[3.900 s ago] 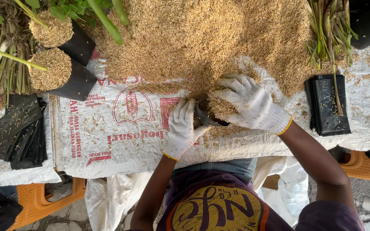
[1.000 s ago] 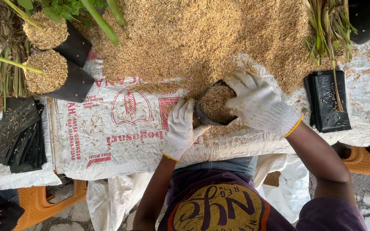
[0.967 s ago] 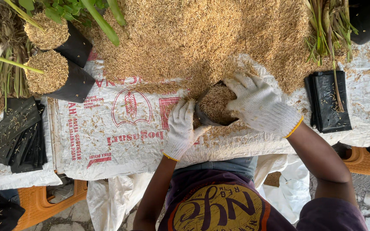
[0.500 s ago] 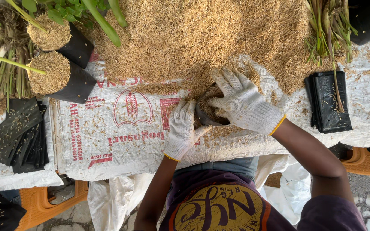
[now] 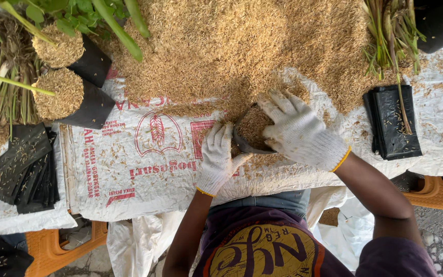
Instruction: The person fills a black plastic bag with rice husks, creates a hole in the center, and plants a green seedling into the bag.
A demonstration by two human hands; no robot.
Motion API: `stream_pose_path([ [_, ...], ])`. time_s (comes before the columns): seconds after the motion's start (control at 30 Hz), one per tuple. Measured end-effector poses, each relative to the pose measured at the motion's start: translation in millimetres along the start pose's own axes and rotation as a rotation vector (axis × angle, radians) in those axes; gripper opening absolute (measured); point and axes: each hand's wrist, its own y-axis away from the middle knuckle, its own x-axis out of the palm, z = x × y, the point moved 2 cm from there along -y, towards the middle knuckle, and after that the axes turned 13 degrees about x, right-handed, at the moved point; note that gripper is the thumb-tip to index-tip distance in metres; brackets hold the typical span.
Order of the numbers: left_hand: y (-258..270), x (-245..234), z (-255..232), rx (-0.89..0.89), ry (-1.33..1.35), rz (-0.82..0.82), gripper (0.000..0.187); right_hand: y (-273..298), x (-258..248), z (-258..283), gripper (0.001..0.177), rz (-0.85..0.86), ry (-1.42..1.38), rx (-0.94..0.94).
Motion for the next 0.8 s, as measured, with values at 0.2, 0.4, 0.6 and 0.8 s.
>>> stream_pose_path([
  [0.2,-6.8,-4.7,-2.3,0.002,-0.035,-0.007,0.12,-0.3,7.9,5.3,0.027,0.038,0.082,-0.06],
  [0.4,-12.9,-17.7,-8.2,0.018,-0.016,-0.013,0.115,17.6,-25.2,19.2,0.032,-0.479,-0.341,0.141],
  [0.6,-8.2,-10.8,-3.4,0.008,-0.065,0.025,0.121,1.2,-13.5,15.7,0.028,-0.147,-0.181,0.008],
  [0.8,-1.3,-1.2,3.5,-0.002,-0.041,0.012,0.124,-5.8,19.2,5.0,0.008,0.138,-0.12,0.076],
])
